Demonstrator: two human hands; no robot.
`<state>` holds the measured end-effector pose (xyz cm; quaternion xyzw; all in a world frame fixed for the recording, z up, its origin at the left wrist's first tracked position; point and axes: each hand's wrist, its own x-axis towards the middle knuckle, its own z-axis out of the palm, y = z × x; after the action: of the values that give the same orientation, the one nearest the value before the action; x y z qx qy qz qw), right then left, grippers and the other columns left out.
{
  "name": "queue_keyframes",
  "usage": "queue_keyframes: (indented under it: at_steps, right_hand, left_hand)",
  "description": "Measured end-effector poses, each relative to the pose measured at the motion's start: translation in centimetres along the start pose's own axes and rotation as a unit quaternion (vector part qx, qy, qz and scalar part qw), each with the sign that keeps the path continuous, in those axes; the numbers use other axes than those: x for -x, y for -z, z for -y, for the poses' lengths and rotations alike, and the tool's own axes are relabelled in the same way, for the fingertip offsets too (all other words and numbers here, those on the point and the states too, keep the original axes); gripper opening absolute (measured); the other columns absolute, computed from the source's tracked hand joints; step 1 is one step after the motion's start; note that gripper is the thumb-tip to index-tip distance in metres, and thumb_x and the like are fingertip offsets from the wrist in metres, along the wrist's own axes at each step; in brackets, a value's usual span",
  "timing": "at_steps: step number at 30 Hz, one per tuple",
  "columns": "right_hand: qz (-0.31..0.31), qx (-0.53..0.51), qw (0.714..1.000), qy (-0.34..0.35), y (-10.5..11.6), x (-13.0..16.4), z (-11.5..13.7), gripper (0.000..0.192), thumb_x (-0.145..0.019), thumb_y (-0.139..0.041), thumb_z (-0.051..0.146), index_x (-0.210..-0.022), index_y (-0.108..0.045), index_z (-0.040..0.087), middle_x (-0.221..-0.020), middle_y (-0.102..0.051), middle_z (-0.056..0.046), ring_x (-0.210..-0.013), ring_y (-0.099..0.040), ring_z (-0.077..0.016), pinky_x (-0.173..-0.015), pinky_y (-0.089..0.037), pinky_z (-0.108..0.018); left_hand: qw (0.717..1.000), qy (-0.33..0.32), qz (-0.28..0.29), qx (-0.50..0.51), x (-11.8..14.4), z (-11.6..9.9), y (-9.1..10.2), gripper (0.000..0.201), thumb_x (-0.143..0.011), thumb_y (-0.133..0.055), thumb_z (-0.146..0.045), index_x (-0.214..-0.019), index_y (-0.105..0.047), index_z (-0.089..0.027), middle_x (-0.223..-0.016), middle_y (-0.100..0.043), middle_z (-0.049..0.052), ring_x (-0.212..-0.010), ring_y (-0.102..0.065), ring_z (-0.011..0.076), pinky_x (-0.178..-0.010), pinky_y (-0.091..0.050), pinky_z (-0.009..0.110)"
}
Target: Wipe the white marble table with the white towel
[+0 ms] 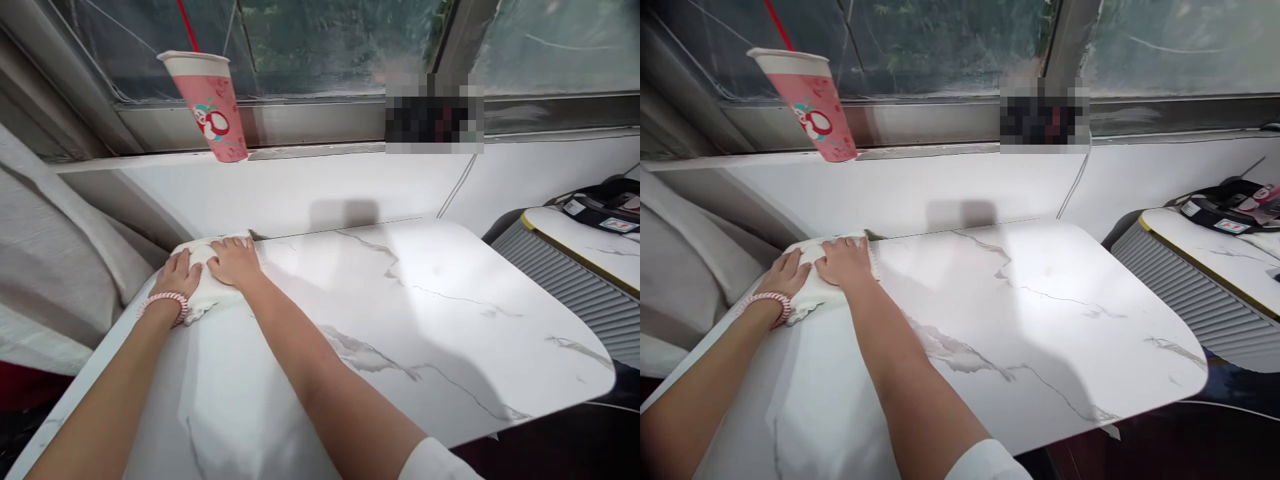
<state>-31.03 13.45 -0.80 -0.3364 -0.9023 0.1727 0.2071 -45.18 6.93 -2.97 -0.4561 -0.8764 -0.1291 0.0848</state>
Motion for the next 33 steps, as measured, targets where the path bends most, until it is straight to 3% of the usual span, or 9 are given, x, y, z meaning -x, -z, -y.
queue_keyframes:
  at_steps: [4,8,12,15,27,30,33]
  right_hand:
    - [-0.016,0.006,0.999,-0.036,3.5,2.0,-5.3,0.045,-0.098,-0.036,0.034,-0.139,-0.052,0.023,-0.147,-0.054,-0.008,-0.138,-0.045,-0.0254,-0.121,-0.022,-0.052]
    - [-0.02,0.001,0.998,-0.052,8.2,5.5,-12.0,0.046,-0.098,-0.04,0.03,-0.142,-0.051,0.022,-0.149,-0.053,-0.006,-0.137,-0.046,-0.0247,-0.12,-0.026,-0.047]
    - [-0.039,-0.007,0.998,-0.058,12.4,9.8,-18.3,0.047,-0.096,-0.042,0.026,-0.143,-0.051,0.021,-0.15,-0.053,-0.005,-0.138,-0.046,-0.0228,-0.12,-0.028,-0.043]
    - [-0.052,-0.003,0.996,-0.071,14.9,12.9,-21.9,0.047,-0.097,-0.041,0.026,-0.143,-0.052,0.022,-0.149,-0.053,-0.004,-0.138,-0.046,-0.0228,-0.119,-0.029,-0.045]
    - [-0.123,0.065,0.976,-0.168,24.9,26.1,-33.3,0.05,-0.092,-0.047,0.027,-0.141,-0.054,0.017,-0.145,-0.056,-0.009,-0.135,-0.049,-0.0245,-0.117,-0.033,-0.043]
    - [-0.163,0.072,0.96,-0.214,26.0,28.4,-34.5,0.05,-0.091,-0.047,0.027,-0.139,-0.055,0.016,-0.144,-0.057,-0.01,-0.134,-0.05,-0.0249,-0.117,-0.034,-0.044]
    - [-0.202,0.094,0.935,-0.277,26.2,29.1,-34.5,0.047,-0.091,-0.046,0.03,-0.134,-0.057,0.015,-0.142,-0.058,-0.012,-0.131,-0.052,-0.0283,-0.114,-0.037,-0.047]
  left_hand:
    - [0.997,-0.035,0.059,0.033,0.8,-7.7,0.0,0.066,-0.091,-0.025,-0.034,-0.151,-0.035,-0.008,-0.16,-0.039,0.013,-0.148,-0.035,0.0244,-0.123,-0.026,0.039]
    - [0.992,-0.089,0.05,0.074,2.8,-16.8,-0.3,0.067,-0.092,-0.028,-0.031,-0.15,-0.035,0.002,-0.157,-0.039,0.022,-0.147,-0.034,0.0293,-0.122,-0.026,0.041]
    - [0.988,-0.112,0.038,0.1,6.1,-24.9,-1.0,0.067,-0.092,-0.03,-0.029,-0.15,-0.034,0.003,-0.156,-0.039,0.025,-0.147,-0.034,0.0364,-0.119,-0.029,0.053]
    - [0.985,-0.118,0.037,0.116,8.6,-29.9,-1.2,0.066,-0.093,-0.03,-0.03,-0.152,-0.034,0.001,-0.157,-0.039,0.023,-0.146,-0.035,0.0394,-0.117,-0.032,0.056]
    - [0.946,-0.27,0.129,0.128,15.9,-46.9,-0.7,0.066,-0.097,-0.029,-0.035,-0.155,-0.029,-0.004,-0.161,-0.033,0.018,-0.147,-0.032,0.038,-0.121,-0.027,0.05]
    - [0.926,-0.314,0.158,0.139,16.5,-49.4,-0.6,0.065,-0.098,-0.029,-0.037,-0.156,-0.028,-0.007,-0.163,-0.031,0.015,-0.149,-0.03,0.0354,-0.122,-0.025,0.047]
    - [0.914,-0.338,0.167,0.151,16.4,-49.9,-0.6,0.065,-0.098,-0.028,-0.037,-0.157,-0.028,-0.01,-0.164,-0.03,0.013,-0.149,-0.03,0.0335,-0.123,-0.023,0.045]
